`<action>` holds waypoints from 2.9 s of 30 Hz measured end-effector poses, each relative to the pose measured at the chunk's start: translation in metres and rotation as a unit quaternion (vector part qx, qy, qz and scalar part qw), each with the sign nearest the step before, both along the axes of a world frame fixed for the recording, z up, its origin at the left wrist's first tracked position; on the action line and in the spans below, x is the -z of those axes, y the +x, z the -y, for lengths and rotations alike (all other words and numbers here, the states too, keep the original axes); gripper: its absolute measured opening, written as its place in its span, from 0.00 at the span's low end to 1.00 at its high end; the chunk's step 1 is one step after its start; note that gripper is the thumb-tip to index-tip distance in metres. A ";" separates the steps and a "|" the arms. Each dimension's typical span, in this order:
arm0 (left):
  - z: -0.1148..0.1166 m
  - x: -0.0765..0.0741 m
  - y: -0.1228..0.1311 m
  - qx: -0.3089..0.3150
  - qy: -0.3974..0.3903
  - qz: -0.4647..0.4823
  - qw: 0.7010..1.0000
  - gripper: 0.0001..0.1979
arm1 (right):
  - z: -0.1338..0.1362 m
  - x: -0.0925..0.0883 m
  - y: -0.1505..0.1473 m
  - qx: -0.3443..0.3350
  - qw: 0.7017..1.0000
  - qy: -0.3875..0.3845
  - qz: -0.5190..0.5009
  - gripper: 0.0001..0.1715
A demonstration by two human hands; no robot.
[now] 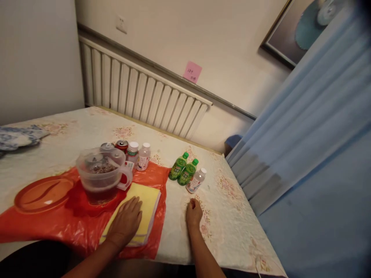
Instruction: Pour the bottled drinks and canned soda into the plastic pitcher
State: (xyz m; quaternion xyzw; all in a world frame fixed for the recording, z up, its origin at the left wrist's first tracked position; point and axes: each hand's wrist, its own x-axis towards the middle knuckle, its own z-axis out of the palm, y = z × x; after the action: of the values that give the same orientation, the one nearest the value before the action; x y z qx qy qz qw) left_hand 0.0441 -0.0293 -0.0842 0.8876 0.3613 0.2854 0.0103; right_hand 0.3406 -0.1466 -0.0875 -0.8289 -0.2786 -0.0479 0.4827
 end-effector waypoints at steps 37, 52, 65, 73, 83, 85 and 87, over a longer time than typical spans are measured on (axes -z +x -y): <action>-0.022 -0.043 -0.004 0.159 -0.258 0.099 0.948 0.13 | -0.282 -0.198 -0.114 -0.448 0.777 -0.207 0.390 0.25; -0.024 -0.027 0.011 0.100 -0.302 0.316 0.894 0.37 | -0.123 -0.265 -0.096 -0.433 0.814 -0.262 0.286 0.19; -0.016 -0.082 -0.020 0.265 -0.480 0.279 0.789 0.38 | -0.061 -0.262 -0.152 -0.561 0.785 -0.218 0.146 0.11; -0.021 -0.080 -0.039 0.247 -0.460 0.248 0.816 0.39 | -0.069 -0.253 -0.139 -0.482 0.863 -0.149 0.003 0.19; -0.023 -0.079 -0.055 0.253 -0.488 0.262 0.793 0.40 | -0.091 -0.139 -0.137 -0.384 0.893 -0.083 -0.220 0.21; -0.023 -0.079 -0.057 0.263 -0.493 0.271 0.784 0.43 | -0.093 -0.115 -0.145 -0.412 0.883 -0.113 -0.192 0.21; -0.023 -0.079 -0.058 0.264 -0.505 0.271 0.775 0.44 | -0.094 -0.098 -0.151 -0.425 0.882 -0.112 -0.169 0.22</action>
State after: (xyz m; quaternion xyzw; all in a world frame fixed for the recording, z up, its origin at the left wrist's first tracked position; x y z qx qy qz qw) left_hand -0.0141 -0.0059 -0.0054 0.7010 0.1868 0.2767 0.6301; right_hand 0.1892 -0.0531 0.0107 -0.6754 -0.5218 0.3338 0.4002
